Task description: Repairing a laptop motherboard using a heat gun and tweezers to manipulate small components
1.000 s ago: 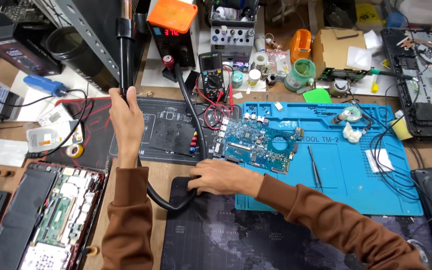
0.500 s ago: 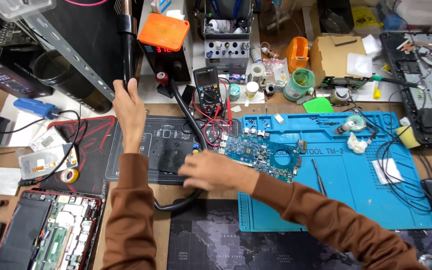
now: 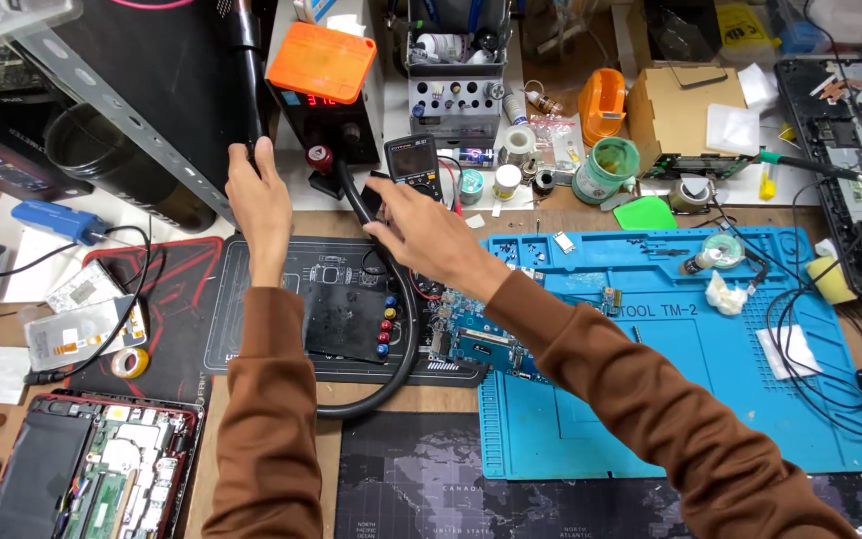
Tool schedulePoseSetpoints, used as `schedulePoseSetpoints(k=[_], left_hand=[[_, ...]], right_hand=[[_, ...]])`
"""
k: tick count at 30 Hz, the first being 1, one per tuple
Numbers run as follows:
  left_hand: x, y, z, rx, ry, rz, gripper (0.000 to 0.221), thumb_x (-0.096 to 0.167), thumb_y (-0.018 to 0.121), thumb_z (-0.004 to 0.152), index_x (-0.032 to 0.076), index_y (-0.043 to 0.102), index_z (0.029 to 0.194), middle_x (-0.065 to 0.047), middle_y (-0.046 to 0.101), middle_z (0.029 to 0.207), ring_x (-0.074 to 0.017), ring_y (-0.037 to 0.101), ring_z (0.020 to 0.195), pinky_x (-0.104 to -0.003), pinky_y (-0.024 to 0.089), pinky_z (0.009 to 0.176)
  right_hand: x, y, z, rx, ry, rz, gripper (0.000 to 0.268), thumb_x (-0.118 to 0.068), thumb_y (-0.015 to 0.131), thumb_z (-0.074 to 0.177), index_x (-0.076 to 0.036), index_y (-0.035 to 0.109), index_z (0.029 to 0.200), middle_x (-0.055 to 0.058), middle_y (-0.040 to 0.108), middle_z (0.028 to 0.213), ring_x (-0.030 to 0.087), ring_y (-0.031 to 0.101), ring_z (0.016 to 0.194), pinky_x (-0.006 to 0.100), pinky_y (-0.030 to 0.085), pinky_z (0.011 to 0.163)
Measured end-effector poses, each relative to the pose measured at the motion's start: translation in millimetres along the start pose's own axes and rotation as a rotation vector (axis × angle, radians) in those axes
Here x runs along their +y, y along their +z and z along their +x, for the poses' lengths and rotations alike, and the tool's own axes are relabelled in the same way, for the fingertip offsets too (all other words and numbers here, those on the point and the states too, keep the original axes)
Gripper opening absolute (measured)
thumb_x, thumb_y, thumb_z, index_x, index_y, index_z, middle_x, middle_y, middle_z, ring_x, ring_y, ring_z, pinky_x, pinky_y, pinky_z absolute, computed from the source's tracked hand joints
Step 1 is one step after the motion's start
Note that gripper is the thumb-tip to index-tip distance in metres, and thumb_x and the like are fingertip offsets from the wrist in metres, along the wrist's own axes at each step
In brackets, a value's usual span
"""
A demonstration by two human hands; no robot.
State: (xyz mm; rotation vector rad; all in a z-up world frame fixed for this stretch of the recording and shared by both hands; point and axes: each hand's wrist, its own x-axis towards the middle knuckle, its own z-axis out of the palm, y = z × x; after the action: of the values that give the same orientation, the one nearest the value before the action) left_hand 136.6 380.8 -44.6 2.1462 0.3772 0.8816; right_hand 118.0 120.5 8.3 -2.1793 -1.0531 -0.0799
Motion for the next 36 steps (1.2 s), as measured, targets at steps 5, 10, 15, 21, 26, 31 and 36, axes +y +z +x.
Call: schedulePoseSetpoints(k=[5, 10, 15, 21, 26, 31, 36], left_hand=[[-4.5, 1.5, 2.4, -0.022, -0.051, 0.041, 0.048, 0.04, 0.04, 0.117, -0.004, 0.052, 0.131, -0.037, 0.068, 0.109, -0.0517, 0.07, 0.091, -0.061, 0.055, 0.07], [6.1, -0.8, -7.8, -0.005, -0.069, 0.05, 0.047, 0.039, 0.042, 0.116, -0.004, 0.053, 0.131, -0.036, 0.068, 0.113, -0.0546, 0.069, 0.101, -0.065, 0.054, 0.074], [5.9, -1.1, -14.9, -0.013, -0.049, 0.035, 0.049, 0.039, 0.041, 0.117, -0.005, 0.052, 0.135, -0.038, 0.065, 0.12, -0.0565, 0.066, 0.107, -0.065, 0.054, 0.079], [10.2, -1.7, -20.3, -0.022, -0.062, 0.007, 0.049, 0.037, 0.041, 0.117, -0.006, 0.049, 0.139, -0.038, 0.064, 0.125, -0.0555, 0.065, 0.111, -0.064, 0.053, 0.085], [2.4, 2.2, -16.5, -0.009, -0.037, -0.009, 0.049, 0.039, 0.043, 0.117, -0.004, 0.05, 0.14, -0.037, 0.063, 0.128, -0.0549, 0.062, 0.115, -0.064, 0.053, 0.089], [-1.2, 4.6, -15.4, -0.003, -0.043, -0.021, 0.049, 0.04, 0.043, 0.116, -0.003, 0.051, 0.139, -0.036, 0.064, 0.126, -0.0544, 0.063, 0.115, -0.063, 0.052, 0.091], [-7.8, 6.7, -15.1, 0.002, -0.008, -0.05, 0.048, 0.039, 0.045, 0.117, -0.003, 0.051, 0.14, -0.036, 0.064, 0.126, -0.0554, 0.062, 0.115, -0.063, 0.052, 0.091]], right_hand=[[17.1, 7.1, 6.1, -0.005, 0.125, 0.054, 0.061, -0.03, 0.064, 0.099, -0.014, 0.038, 0.153, 0.005, 0.065, 0.078, 0.032, 0.072, 0.07, 0.051, 0.059, 0.065], [8.0, -0.1, 8.2, 0.02, 0.164, 0.088, 0.059, -0.025, 0.062, 0.1, -0.012, 0.038, 0.153, 0.005, 0.066, 0.066, 0.032, 0.071, 0.063, 0.047, 0.056, 0.062], [11.5, 9.6, 17.6, 0.038, 0.173, 0.123, 0.061, -0.025, 0.062, 0.101, -0.015, 0.037, 0.156, 0.003, 0.064, 0.062, 0.03, 0.067, 0.058, 0.046, 0.052, 0.058], [16.1, 19.3, 41.5, -0.015, 0.257, 0.166, 0.069, -0.028, 0.061, 0.1, -0.022, 0.031, 0.161, 0.006, 0.068, 0.066, 0.025, 0.068, 0.048, 0.046, 0.059, 0.064], [18.8, 26.1, 49.3, -0.004, 0.257, 0.206, 0.068, -0.025, 0.061, 0.1, -0.023, 0.031, 0.161, 0.004, 0.068, 0.065, 0.021, 0.068, 0.045, 0.04, 0.06, 0.06], [25.6, 28.1, 53.0, 0.015, 0.222, 0.216, 0.067, -0.023, 0.062, 0.1, -0.02, 0.033, 0.161, 0.008, 0.07, 0.067, 0.02, 0.068, 0.044, 0.032, 0.057, 0.051], [27.8, 28.2, 52.8, 0.025, 0.199, 0.218, 0.066, -0.022, 0.063, 0.1, -0.019, 0.035, 0.159, 0.008, 0.07, 0.066, 0.018, 0.068, 0.043, 0.028, 0.054, 0.045]])
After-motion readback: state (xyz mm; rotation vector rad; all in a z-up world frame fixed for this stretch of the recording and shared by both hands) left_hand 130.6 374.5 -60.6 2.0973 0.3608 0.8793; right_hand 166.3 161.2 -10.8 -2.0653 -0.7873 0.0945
